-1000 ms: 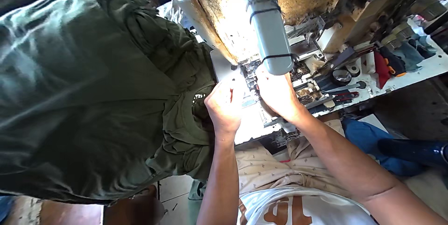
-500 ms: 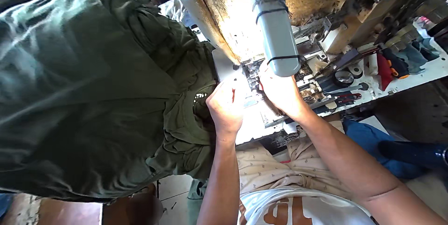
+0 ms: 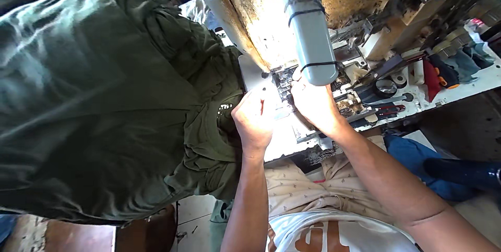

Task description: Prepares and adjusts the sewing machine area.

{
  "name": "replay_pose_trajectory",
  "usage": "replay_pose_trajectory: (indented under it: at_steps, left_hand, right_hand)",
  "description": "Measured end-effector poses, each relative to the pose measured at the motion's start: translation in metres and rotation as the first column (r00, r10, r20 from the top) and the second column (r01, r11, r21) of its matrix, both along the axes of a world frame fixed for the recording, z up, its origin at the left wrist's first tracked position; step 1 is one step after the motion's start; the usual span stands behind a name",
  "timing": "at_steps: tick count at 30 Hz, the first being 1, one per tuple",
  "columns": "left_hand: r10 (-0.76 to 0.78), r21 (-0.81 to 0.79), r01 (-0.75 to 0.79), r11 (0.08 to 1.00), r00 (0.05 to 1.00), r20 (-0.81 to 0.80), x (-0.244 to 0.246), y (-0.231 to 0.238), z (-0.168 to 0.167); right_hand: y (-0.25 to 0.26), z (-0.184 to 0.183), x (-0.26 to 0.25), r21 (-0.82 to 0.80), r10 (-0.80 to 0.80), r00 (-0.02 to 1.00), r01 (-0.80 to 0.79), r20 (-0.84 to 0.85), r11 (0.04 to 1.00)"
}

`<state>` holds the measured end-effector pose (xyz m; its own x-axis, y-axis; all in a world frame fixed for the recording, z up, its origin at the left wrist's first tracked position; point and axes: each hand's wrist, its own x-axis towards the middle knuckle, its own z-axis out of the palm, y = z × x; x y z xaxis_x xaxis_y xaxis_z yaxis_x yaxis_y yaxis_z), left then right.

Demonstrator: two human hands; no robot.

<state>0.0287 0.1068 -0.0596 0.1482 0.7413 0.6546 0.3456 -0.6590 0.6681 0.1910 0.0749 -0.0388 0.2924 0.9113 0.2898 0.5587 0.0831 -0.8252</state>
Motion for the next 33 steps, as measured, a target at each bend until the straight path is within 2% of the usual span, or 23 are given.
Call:
replay_pose_trajectory:
  at_steps: [7, 11, 22, 27, 33]
  left_hand:
    - [-0.004, 0.001, 0.004, 1.0, 1.0, 0.004, 0.0, 0.0, 0.0]
    - [0.015, -0.001, -0.015, 1.0, 1.0, -0.019, 0.0, 0.0, 0.0]
    - [0.014, 0.0, -0.014, 1.0, 1.0, -0.011, 0.0, 0.0, 0.0]
    - [-0.002, 0.0, 0.002, 1.0, 1.0, 0.005, 0.001, 0.0, 0.0]
    - [0.007, -0.017, -0.007, 1.0, 1.0, 0.01, 0.002, -0.002, 0.001]
  right_hand:
    - [-0.001, -0.001, 0.002, 0.038, -0.004, 0.998, 0.002, 0.058, 0.999]
    - [-0.001, -0.003, 0.002, 0.053, -0.003, 1.0, 0.002, 0.008, 0.999]
    - [0.004, -0.006, 0.0, 0.096, -0.028, 0.997, 0.021, 0.076, 0.995]
    - [0.004, -0.001, -0.001, -0.044, -0.034, 0.992, 0.039, 0.124, 0.998]
    - [0.011, -0.001, -0.003, -0.033, -0.062, 0.978, 0.07, 0.198, 0.997]
